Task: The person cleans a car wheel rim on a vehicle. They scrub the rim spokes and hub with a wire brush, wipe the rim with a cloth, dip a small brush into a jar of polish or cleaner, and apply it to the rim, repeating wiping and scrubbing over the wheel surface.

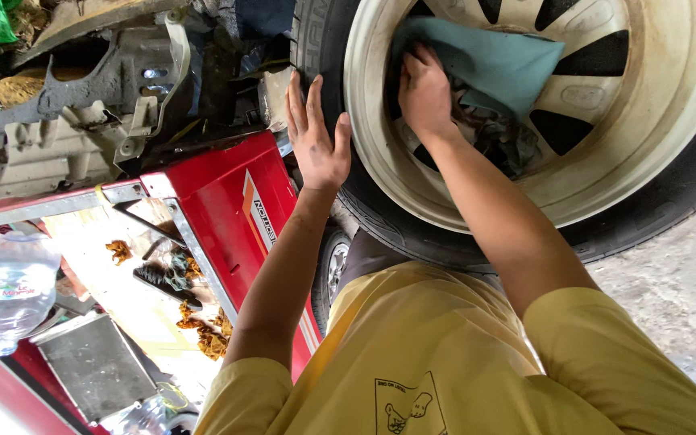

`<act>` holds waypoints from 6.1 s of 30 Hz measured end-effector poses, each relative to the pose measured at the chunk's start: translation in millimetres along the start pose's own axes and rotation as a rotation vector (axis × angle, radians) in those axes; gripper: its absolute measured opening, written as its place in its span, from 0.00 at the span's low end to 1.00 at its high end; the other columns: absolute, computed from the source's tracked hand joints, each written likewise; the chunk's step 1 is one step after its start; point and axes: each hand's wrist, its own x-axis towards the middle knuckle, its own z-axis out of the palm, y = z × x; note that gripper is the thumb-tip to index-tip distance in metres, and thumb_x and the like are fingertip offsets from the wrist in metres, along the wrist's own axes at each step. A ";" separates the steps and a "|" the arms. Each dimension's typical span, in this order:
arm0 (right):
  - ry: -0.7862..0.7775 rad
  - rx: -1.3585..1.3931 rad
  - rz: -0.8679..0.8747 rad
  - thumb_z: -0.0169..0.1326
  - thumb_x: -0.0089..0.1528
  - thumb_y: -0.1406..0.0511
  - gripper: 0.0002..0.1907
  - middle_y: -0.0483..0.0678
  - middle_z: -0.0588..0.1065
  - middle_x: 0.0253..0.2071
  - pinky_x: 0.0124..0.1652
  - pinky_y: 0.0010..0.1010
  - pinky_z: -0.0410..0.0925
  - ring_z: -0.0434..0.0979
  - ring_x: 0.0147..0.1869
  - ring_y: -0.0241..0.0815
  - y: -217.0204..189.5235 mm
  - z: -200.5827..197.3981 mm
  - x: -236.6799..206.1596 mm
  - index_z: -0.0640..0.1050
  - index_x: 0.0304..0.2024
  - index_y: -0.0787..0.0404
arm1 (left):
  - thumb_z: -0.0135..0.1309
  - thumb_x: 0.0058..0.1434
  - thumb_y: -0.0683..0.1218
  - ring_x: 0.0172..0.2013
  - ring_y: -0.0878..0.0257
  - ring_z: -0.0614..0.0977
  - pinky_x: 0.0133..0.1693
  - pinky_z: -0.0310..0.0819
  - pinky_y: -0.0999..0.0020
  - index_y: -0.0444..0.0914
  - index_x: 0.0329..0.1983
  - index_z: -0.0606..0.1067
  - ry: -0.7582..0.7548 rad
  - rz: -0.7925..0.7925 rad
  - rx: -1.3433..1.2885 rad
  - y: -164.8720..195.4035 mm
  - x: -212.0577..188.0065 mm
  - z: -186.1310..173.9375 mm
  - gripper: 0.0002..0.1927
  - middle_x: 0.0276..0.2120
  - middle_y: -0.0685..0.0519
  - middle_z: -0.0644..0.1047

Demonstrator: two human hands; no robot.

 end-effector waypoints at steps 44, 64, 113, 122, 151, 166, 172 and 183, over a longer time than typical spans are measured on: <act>-0.389 0.518 0.357 0.43 0.62 0.74 0.40 0.67 0.51 0.79 0.77 0.36 0.46 0.48 0.84 0.56 -9.0 18.6 -27.0 0.49 0.76 0.72 | 0.38 0.77 0.65 0.79 0.38 0.51 0.77 0.47 0.43 0.43 0.79 0.58 -0.036 0.009 0.102 2.7 -2.1 -0.2 0.35 0.79 0.40 0.50; -0.452 0.654 0.256 0.42 0.65 0.66 0.39 0.67 0.51 0.79 0.76 0.38 0.45 0.46 0.84 0.58 -3.7 3.0 -50.2 0.51 0.76 0.74 | 0.39 0.77 0.62 0.79 0.37 0.51 0.78 0.45 0.43 0.41 0.79 0.58 -0.063 0.034 0.073 5.1 -2.7 -5.9 0.34 0.79 0.37 0.50; -0.358 0.704 0.434 0.41 0.65 0.63 0.41 0.66 0.45 0.81 0.79 0.37 0.41 0.40 0.86 0.56 -16.9 43.1 -32.2 0.47 0.76 0.75 | 0.37 0.78 0.62 0.80 0.39 0.51 0.76 0.46 0.47 0.43 0.79 0.58 -0.033 0.037 0.083 -0.8 -1.5 -3.1 0.32 0.80 0.41 0.50; -0.439 0.767 0.391 0.39 0.61 0.66 0.43 0.66 0.42 0.80 0.77 0.36 0.43 0.39 0.85 0.58 -23.7 19.7 -59.2 0.41 0.75 0.77 | 0.39 0.78 0.61 0.79 0.38 0.51 0.77 0.45 0.45 0.42 0.79 0.58 -0.021 0.053 0.090 1.7 -3.0 -3.5 0.32 0.79 0.39 0.50; -0.476 0.860 0.506 0.44 0.58 0.67 0.38 0.61 0.63 0.72 0.61 0.32 0.65 0.69 0.70 0.51 -11.0 -4.3 -35.2 0.59 0.72 0.72 | 0.39 0.76 0.61 0.79 0.39 0.51 0.78 0.46 0.44 0.45 0.79 0.59 0.025 0.063 0.092 -0.7 0.8 5.0 0.32 0.80 0.41 0.49; 0.347 0.483 0.520 0.60 0.64 0.75 0.10 0.48 0.81 0.46 0.40 0.32 0.76 0.82 0.43 0.39 99.1 -162.0 -21.0 0.83 0.47 0.62 | 0.39 0.77 0.60 0.79 0.41 0.51 0.76 0.45 0.44 0.49 0.79 0.60 -0.001 0.015 0.100 -1.9 -1.3 11.6 0.30 0.80 0.44 0.49; 0.076 -0.164 0.268 0.65 0.64 0.70 0.19 0.58 0.73 0.60 0.61 0.42 0.70 0.75 0.64 0.54 103.8 -141.2 -25.2 0.80 0.58 0.64 | 0.39 0.77 0.61 0.79 0.43 0.51 0.76 0.46 0.44 0.49 0.79 0.61 0.011 0.015 0.097 -4.8 -2.3 14.6 0.30 0.80 0.45 0.49; -0.111 -0.459 0.240 0.67 0.57 0.69 0.22 0.57 0.64 0.68 0.61 0.54 0.64 0.64 0.69 0.63 77.1 -132.9 -25.7 0.79 0.54 0.57 | 0.43 0.75 0.60 0.78 0.43 0.50 0.75 0.46 0.43 0.50 0.78 0.62 0.014 -0.012 0.134 -1.7 2.0 18.2 0.29 0.79 0.46 0.49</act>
